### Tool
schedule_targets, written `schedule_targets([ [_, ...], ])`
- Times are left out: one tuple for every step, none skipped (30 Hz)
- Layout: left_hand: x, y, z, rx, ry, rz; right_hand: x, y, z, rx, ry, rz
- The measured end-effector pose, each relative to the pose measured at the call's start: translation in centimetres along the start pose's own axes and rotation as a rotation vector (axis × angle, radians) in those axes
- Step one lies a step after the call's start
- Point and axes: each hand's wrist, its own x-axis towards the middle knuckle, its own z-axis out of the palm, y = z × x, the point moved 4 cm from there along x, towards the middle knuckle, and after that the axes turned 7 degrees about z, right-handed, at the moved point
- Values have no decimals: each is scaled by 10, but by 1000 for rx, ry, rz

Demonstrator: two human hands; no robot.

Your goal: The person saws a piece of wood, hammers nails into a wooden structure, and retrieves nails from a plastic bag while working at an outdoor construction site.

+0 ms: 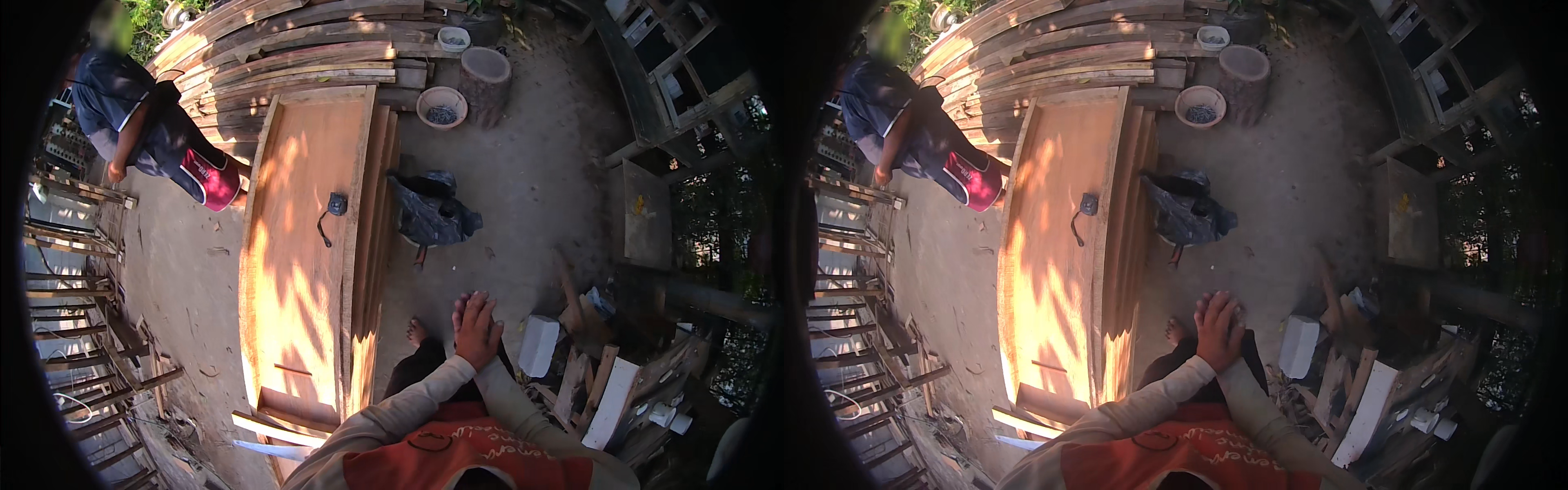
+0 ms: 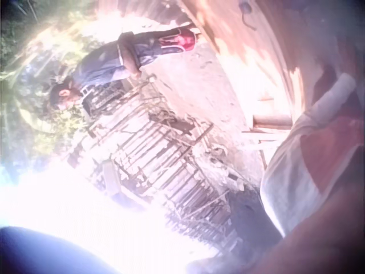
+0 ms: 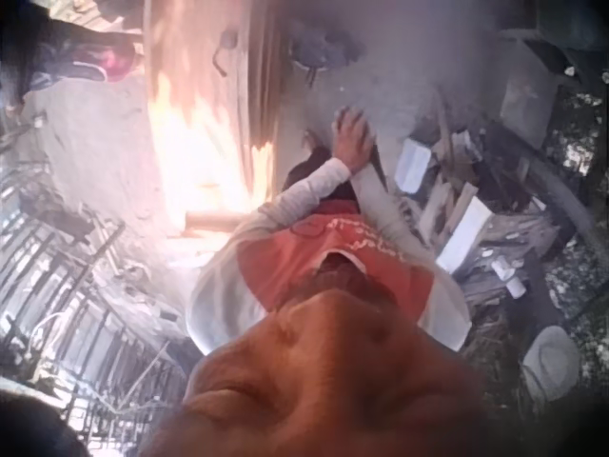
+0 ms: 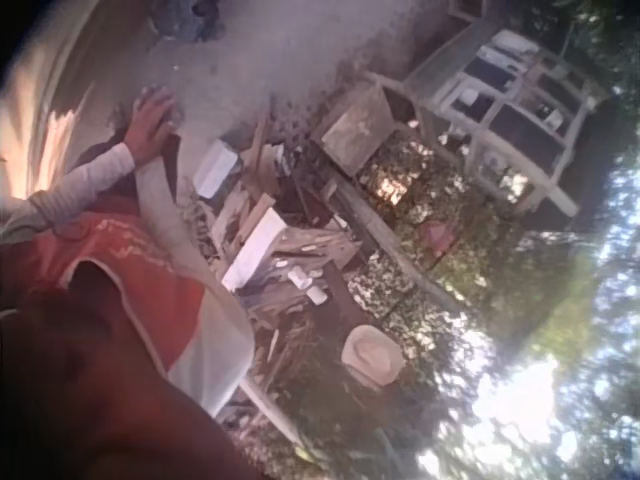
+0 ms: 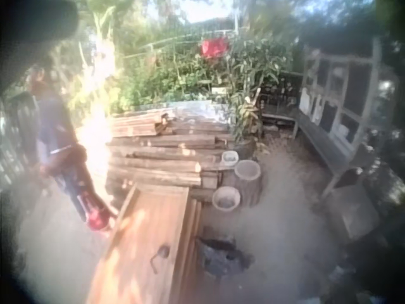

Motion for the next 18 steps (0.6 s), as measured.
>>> schedule_targets([
  [30,-8,3,9,1,36,29,-10,8,205,30,27],
  [61,-19,13,-4,2,28,61,-29,11,194,41,27],
  [91,-30,23,-3,-8,101,94,-50,11,-57,77,-50],
  [121,-40,33,0,-17,176,129,-72,11,-309,108,-125],
  [152,-54,38,14,-18,151,163,-89,10,-547,131,-184],
  [188,-67,47,-52,67,144,197,-113,2,-802,157,-251],
  [225,-80,55,-118,153,137,232,-142,-10,-934,169,-274],
  [260,-99,63,-97,207,-19,265,-168,-25,-1060,183,-297],
  [293,-117,73,-83,251,-181,298,-191,-67,-539,189,76],
  [322,-156,95,-179,413,-382,327,-201,-88,4,185,423],
  [344,-208,114,-248,587,-585,368,-216,-79,-125,355,462],
  [371,-255,133,-245,693,-860,403,-230,-75,-121,373,480],
  [393,-299,146,-234,795,-1134,434,-238,-77,-385,399,524],
  [414,-331,163,-145,772,-1325,465,-252,-84,-667,410,570],
  [433,-358,182,-60,732,-1515,493,-263,-93,-805,380,614],
  [459,-382,202,-66,731,-1542,522,-269,-104,-817,393,634],
  [474,-403,225,-41,737,-1693,549,-273,-119,-950,373,660],
  [488,-420,248,-17,740,-1841,576,-275,-135,-1084,346,685],
])
